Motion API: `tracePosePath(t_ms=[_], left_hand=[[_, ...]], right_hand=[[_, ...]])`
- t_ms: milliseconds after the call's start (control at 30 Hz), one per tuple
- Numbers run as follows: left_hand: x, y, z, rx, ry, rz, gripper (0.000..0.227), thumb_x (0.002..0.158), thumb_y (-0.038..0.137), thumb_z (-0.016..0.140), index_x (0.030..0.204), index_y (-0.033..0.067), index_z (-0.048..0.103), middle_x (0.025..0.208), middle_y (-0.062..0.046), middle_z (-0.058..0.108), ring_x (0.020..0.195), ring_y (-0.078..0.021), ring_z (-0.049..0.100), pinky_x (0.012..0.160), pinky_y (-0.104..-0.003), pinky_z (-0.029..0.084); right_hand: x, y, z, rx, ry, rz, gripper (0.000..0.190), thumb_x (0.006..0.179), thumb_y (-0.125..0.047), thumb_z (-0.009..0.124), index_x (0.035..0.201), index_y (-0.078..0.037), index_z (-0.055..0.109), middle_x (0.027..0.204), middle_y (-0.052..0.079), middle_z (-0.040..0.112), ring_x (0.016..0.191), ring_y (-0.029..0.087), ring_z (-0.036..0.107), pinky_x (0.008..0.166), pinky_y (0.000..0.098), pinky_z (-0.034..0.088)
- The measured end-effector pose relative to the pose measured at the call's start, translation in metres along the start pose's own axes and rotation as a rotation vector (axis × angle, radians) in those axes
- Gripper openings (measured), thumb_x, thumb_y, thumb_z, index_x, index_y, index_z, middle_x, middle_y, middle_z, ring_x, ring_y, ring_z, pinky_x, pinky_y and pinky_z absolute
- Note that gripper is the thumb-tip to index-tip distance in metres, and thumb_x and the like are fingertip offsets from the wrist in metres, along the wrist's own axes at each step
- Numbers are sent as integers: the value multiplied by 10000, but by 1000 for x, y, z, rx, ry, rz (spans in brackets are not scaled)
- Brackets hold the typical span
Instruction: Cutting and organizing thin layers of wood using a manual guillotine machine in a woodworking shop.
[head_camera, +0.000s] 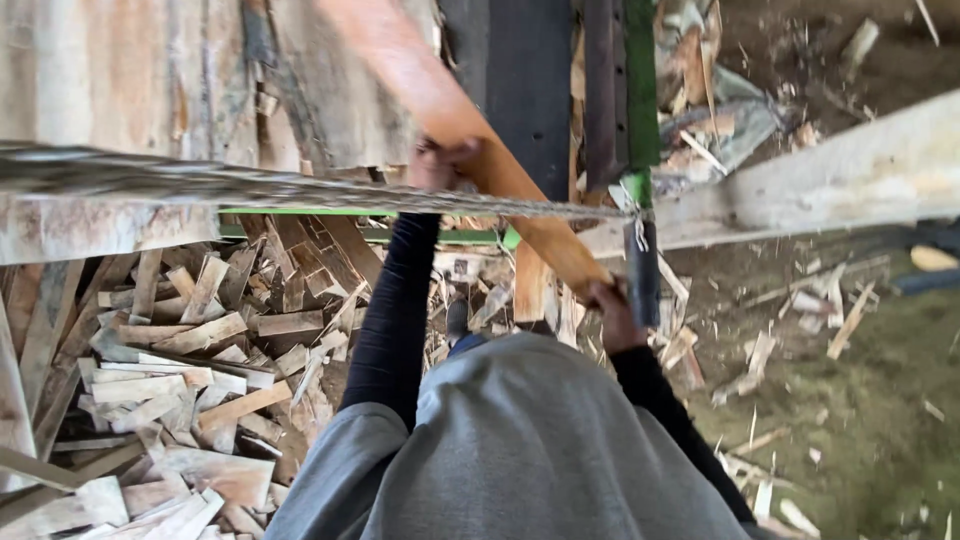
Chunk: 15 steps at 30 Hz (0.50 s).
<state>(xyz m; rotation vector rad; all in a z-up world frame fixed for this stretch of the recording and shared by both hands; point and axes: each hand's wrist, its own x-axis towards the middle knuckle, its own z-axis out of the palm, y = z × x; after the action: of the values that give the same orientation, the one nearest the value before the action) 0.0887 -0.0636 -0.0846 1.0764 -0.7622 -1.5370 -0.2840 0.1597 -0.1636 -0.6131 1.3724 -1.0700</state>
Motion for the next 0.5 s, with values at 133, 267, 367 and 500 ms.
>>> tracePosePath(t_ms=[133,267,367,500], left_hand=[[-21,23,-10,87,132,219,130,908,89,829,1021,42,787,895,-101,745,576,-184,651,466,-298,546],[-51,53,-4,-197,359,78,261,829,17,784,1064,66,682,862,-104,760,481,-203,633,402,-308,550],[-65,16,-19,-526,264,121,309,863,-30,753,1153,43,677,1059,-93,750,872,-199,796,827,-339,714],[-112,-51,-38,-335,245,63,223,983,134,747,1049,-54,645,943,-168,730,724,-231,717,645,-389,610]], right_hand=[[-2,-53,27,47,-31,-102,316,972,-154,711,1224,-45,554,1008,72,659,858,165,657,750,330,542],[-18,-102,62,-117,-72,-210,429,986,-115,712,1361,-16,529,1021,82,665,884,153,641,785,323,542],[3,-72,50,-197,-108,-222,523,966,-109,663,1460,-50,502,995,66,657,874,140,650,785,320,582],[44,-1,-17,-198,-123,-120,499,1011,-66,639,1502,-61,543,999,74,591,866,138,605,770,324,575]])
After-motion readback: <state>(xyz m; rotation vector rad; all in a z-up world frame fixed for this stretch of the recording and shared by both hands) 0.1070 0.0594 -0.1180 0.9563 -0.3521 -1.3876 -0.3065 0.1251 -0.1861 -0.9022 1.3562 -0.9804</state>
